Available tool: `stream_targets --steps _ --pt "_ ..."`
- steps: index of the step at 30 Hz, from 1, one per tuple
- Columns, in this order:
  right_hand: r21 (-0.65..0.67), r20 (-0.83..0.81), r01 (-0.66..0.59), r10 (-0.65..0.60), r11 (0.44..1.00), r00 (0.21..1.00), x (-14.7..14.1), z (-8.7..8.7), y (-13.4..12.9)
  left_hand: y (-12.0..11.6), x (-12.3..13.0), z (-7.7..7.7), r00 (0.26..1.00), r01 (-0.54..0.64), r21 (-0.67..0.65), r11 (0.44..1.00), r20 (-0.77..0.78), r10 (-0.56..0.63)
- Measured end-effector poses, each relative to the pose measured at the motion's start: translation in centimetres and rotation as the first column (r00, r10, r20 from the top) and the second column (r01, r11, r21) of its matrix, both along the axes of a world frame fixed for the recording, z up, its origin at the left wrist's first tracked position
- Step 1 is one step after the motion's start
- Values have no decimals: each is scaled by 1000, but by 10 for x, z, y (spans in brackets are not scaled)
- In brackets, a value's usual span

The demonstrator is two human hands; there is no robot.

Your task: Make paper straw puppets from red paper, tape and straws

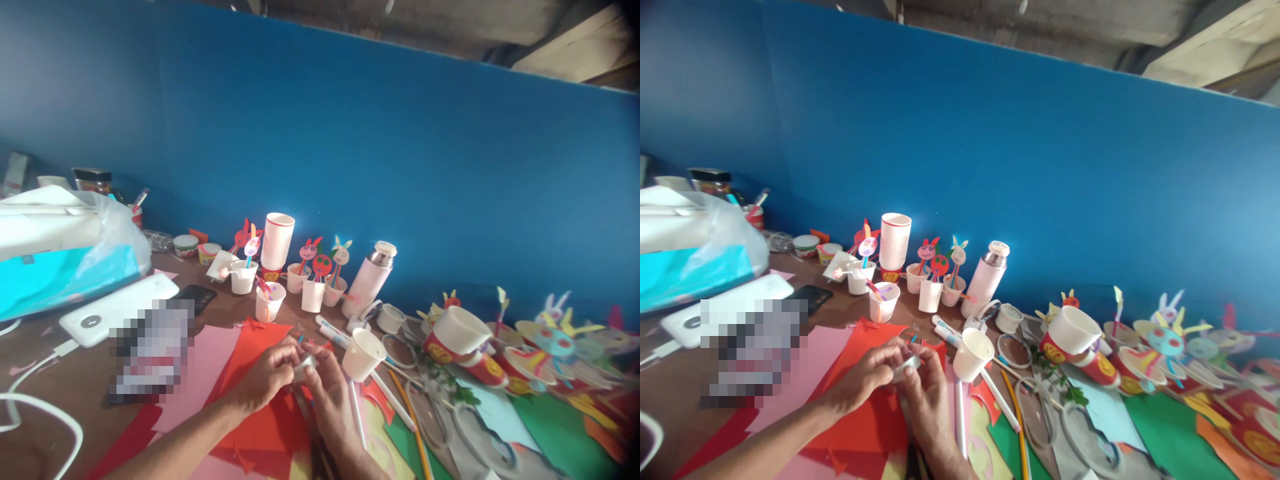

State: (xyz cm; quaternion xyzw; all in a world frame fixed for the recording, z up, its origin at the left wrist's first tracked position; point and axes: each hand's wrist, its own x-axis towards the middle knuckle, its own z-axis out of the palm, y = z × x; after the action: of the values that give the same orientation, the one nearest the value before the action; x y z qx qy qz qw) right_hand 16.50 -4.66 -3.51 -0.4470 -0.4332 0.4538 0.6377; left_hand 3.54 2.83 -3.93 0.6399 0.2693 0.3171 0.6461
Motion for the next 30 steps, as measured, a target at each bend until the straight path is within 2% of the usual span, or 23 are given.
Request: stream_targets --steps 4,9,13,20,26,30 --pt "-31 -56 -10 8 999 998 0 -4 1 2 0 -1 1000 23 -39 999 4 -23" --pt "-49 -6 17 -17 999 1000 2 -1 0 3 1 -3 999 36 -99 994 32 -33" --pt "-26 26 30 -30 999 999 3 1 0 5 2 -7 1000 2 -91 996 27 0" --pt "-51 2 16 -16 999 1000 3 -2 1 5 1 -6 997 32 -116 993 68 -24" --pt "-43 38 48 -46 998 998 1 2 -1 5 2 -10 1000 -2 -30 1000 9 2" --pt "-25 43 68 -67 997 997 -1 6 -2 6 1 -9 1000 20 -36 999 -14 -21"
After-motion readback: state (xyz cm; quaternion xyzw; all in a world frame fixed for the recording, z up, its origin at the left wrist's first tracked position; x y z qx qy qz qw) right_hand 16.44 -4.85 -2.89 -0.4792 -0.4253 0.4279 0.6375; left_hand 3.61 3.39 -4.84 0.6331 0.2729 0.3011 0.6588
